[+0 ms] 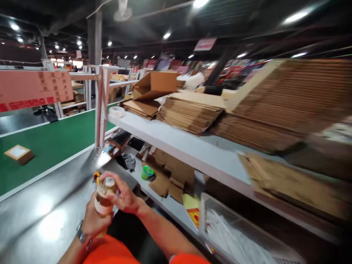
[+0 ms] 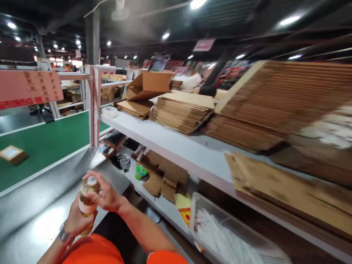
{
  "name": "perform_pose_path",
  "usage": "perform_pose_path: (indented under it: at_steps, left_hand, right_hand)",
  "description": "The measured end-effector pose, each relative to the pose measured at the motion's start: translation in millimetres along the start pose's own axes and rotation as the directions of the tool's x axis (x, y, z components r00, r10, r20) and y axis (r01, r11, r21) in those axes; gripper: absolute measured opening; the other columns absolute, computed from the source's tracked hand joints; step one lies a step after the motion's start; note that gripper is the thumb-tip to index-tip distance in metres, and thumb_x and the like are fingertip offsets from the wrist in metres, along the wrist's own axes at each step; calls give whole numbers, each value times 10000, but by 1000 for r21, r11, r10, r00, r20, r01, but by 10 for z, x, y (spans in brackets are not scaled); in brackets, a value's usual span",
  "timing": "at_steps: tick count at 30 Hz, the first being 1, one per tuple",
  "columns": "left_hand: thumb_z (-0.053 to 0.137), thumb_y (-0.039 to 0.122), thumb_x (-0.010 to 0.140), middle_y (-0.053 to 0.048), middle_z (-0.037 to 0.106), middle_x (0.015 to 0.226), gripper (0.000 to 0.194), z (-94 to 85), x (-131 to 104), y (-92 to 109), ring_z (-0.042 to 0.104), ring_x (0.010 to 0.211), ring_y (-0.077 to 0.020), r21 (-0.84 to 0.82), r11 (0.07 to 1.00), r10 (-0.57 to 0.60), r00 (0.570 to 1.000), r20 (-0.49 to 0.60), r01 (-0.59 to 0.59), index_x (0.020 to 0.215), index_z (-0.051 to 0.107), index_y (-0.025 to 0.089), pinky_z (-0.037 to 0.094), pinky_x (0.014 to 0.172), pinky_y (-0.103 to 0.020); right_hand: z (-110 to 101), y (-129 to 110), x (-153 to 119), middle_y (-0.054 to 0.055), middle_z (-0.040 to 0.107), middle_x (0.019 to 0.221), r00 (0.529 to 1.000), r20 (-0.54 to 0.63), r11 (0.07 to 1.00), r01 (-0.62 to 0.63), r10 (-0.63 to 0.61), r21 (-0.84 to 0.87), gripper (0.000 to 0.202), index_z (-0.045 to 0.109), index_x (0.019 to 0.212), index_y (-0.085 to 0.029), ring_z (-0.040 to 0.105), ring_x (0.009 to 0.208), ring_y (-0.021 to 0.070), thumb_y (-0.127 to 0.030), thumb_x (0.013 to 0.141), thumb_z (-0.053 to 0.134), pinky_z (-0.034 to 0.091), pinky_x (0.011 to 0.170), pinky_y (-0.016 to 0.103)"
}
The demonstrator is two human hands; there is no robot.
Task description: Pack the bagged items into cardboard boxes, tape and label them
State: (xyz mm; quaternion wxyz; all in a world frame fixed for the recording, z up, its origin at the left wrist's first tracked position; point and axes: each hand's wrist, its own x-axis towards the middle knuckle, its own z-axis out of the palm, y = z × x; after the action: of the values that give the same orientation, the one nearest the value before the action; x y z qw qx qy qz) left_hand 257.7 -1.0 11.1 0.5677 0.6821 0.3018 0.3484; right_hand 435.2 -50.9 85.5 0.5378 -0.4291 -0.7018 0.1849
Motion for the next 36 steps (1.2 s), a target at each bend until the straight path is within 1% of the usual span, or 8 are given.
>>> perform_pose_path:
  at_steps: [5, 9, 15, 21, 27, 32, 34, 36]
  left_hand:
    - [844, 242, 645, -48, 843, 1023, 648, -105, -2, 123, 757, 811, -226, -52, 998, -24, 999, 40, 26, 1266, 658, 234, 642, 779, -358]
    - [857, 237, 647, -60, 838, 1032, 608, -91, -14, 98, 769, 843, -252, -95, 995, -6, 1000, 1, 6, 1220, 655, 234, 659, 803, -393]
    - [849, 232, 652, -97, 852, 1199, 721, -75, 3, 13, 815, 995, -292, -115, 993, 22, 998, -52, -28, 1342, 641, 211, 681, 917, -434]
    - [828, 241, 678, -99, 864, 1129, 625, -70, 23, -23, 823, 928, -290, -63, 998, -4, 995, -103, -3, 1277, 653, 209, 686, 865, -441]
    - [843, 232, 671, -110, 872, 1163, 622, -77, 40, -27, 841, 976, -325, -51, 998, 12, 989, -148, -20, 1271, 675, 254, 700, 860, -447]
    - [852, 257, 671, -88, 872, 1126, 643, -112, 45, -24, 832, 940, -299, -32, 999, -8, 994, -112, 4, 1284, 657, 249, 697, 877, -443]
    - [849, 236, 671, -92, 871, 1122, 641, -126, 44, -9, 825, 926, -295, -15, 999, 28, 995, -91, -30, 1282, 656, 268, 694, 888, -445]
    - [845, 220, 672, -105, 869, 1141, 650, -132, 42, 0, 823, 929, -304, -11, 997, 69, 995, -70, -70, 1289, 652, 276, 694, 903, -462]
  right_hand:
    - [156, 90, -10, 153, 715, 1520, 989, -136, 993, 40, -55, -109, 583, 447, 1658, -330, 780, 1292, 298, -563, 1146, 602, 672, 1111, 482]
    - [269, 139, -16, 198, 579, 1668, 937, -309, 965, 84, -161, -249, 609, 477, 1647, -322, 674, 1482, 356, -619, 1132, 610, 664, 1155, 563]
    - [211, 73, 7, 120, 699, 1409, 863, -270, 810, 233, -428, -538, 308, 736, 1415, -317, 727, 1345, 328, -298, 1110, 710, 704, 1088, 560]
    - [355, 19, 71, 101, 762, 1218, 869, -365, 870, 135, -334, -475, 182, 762, 1273, -289, 769, 1173, 280, -253, 1101, 715, 716, 1034, 487]
    - [417, 123, 58, 66, 746, 1132, 855, -369, 884, 195, -366, -424, 93, 776, 1127, -292, 771, 1187, 279, -274, 1115, 685, 710, 1064, 528]
    - [449, 140, 13, 97, 709, 1426, 887, -443, 987, 69, -128, -146, 161, 784, 1005, -280, 713, 1364, 323, -404, 1085, 721, 631, 1175, 562]
    - [462, 125, 31, 112, 641, 1604, 859, -508, 995, -27, 71, 94, 167, 776, 1158, -293, 644, 1503, 346, -429, 1066, 746, 573, 1253, 593]
    - [463, 109, 60, 133, 557, 1731, 839, -486, 945, -95, 245, 314, 439, 672, 1442, -328, 574, 1600, 359, -454, 1038, 787, 529, 1298, 631]
